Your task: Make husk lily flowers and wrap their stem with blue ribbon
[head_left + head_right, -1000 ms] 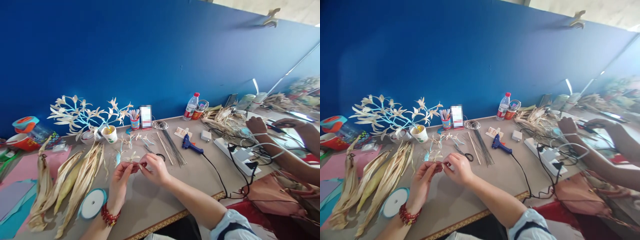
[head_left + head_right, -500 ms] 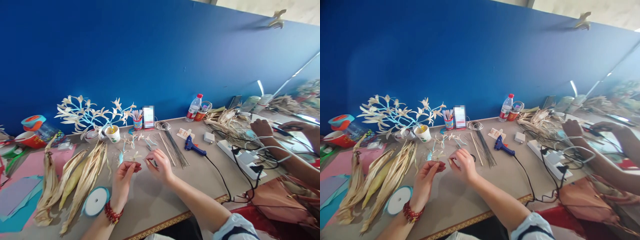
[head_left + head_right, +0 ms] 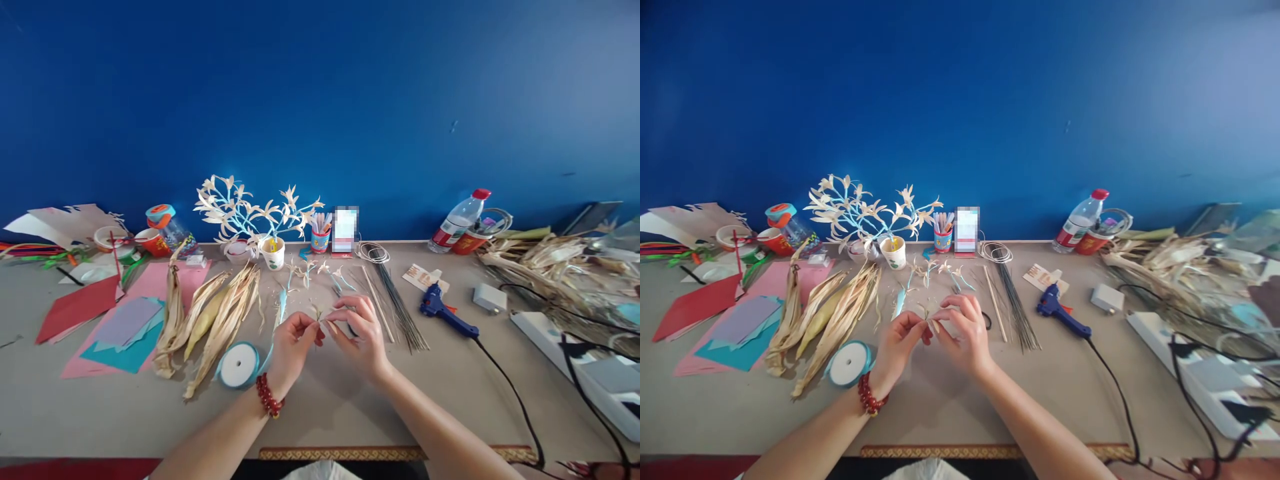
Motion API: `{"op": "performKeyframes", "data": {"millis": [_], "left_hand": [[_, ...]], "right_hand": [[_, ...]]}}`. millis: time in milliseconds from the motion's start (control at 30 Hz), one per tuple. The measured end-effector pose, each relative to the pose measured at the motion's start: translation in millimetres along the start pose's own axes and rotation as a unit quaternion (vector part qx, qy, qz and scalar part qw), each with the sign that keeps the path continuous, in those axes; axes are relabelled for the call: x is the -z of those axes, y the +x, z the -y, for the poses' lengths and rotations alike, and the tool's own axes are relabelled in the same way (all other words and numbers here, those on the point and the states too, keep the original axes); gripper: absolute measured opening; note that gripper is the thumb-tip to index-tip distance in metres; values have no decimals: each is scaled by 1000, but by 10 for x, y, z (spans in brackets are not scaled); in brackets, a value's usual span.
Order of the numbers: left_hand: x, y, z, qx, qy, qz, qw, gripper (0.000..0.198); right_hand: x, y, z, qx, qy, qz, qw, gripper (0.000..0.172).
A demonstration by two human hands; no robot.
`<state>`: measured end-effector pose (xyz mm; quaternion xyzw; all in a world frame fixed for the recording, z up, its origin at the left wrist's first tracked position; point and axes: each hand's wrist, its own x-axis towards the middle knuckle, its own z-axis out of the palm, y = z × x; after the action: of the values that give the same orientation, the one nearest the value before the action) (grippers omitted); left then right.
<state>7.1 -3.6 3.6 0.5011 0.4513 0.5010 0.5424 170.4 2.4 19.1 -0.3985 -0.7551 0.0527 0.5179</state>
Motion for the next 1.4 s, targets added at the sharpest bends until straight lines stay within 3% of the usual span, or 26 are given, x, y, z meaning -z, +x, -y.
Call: {"op": "performKeyframes", "data": {"millis": [600,1400], "left_hand": [[1,-12,-12,4,5,8,1000,21],[1,-23,-5,-2,7,20,1000,21]], "right_hand": [[-28,29,25,67,-64,-12,996,16],[-26,15,-17,69,-79,-3,994,16]]}}
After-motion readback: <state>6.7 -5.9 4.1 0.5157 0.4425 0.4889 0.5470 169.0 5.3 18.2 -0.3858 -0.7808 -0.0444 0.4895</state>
